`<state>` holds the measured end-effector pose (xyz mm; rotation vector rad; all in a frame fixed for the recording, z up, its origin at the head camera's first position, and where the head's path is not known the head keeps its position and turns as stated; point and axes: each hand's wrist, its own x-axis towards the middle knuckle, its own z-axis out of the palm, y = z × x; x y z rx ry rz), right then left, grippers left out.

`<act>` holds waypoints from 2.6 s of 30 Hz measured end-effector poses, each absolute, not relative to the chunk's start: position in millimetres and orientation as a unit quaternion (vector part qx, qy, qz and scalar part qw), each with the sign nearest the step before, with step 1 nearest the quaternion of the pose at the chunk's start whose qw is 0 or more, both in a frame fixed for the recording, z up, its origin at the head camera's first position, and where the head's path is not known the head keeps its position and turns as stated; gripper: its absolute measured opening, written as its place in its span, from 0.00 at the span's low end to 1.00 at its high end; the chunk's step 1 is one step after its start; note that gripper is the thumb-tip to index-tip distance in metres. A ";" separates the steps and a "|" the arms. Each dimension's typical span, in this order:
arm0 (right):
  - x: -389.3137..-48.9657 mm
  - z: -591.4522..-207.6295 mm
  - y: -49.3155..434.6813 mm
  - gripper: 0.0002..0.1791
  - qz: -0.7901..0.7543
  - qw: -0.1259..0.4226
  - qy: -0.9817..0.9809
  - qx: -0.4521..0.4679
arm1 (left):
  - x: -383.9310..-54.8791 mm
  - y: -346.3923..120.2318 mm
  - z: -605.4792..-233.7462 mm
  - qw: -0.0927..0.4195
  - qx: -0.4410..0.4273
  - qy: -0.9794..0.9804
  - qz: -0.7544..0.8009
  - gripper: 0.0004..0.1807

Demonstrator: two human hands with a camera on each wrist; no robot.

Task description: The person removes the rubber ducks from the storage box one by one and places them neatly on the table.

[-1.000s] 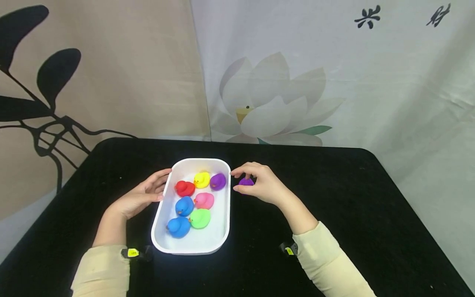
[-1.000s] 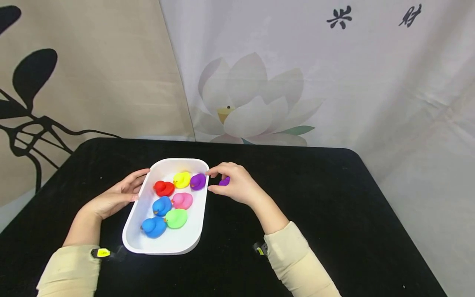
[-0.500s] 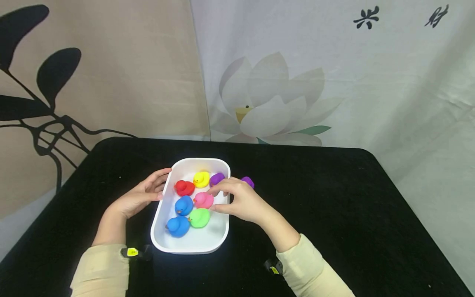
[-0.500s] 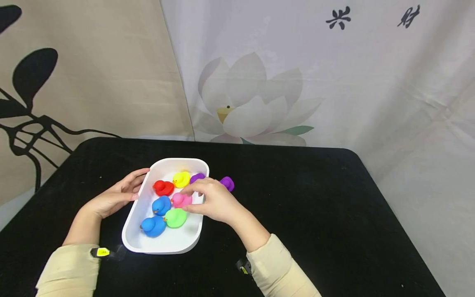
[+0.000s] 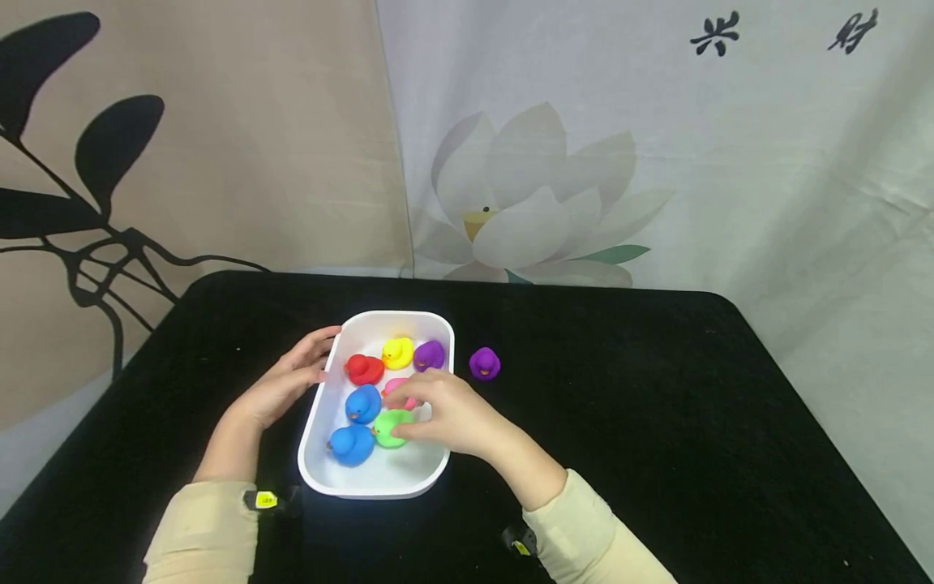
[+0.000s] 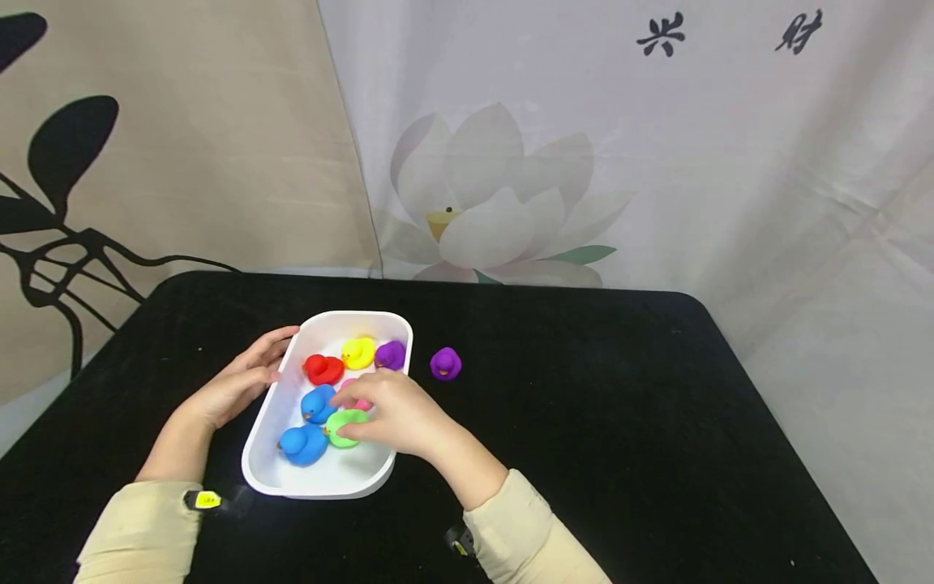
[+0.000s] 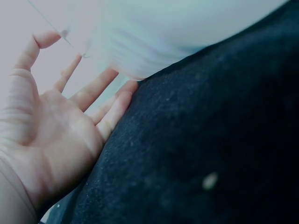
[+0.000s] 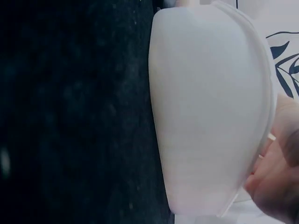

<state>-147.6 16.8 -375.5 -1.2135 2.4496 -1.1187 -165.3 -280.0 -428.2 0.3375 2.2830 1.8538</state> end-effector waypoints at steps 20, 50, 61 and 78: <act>-141.0 -379.9 -10.9 0.21 -0.223 0.029 0.912 -0.342 | -167.2 -283.0 -430.9 0.086 0.127 0.756 0.637 0.39; -141.6 -370.8 0.3 0.19 -0.280 0.033 0.890 -0.359 | -169.5 -280.2 -431.0 0.091 0.126 0.749 0.644 0.39; -141.3 -353.8 14.9 0.21 -0.341 0.032 0.868 -0.358 | -169.2 -280.7 -429.9 0.092 0.117 0.752 0.643 0.40; -154.7 -332.4 51.0 0.19 -0.436 0.024 0.826 -0.356 | -167.1 -281.6 -429.8 0.090 0.116 0.751 0.644 0.39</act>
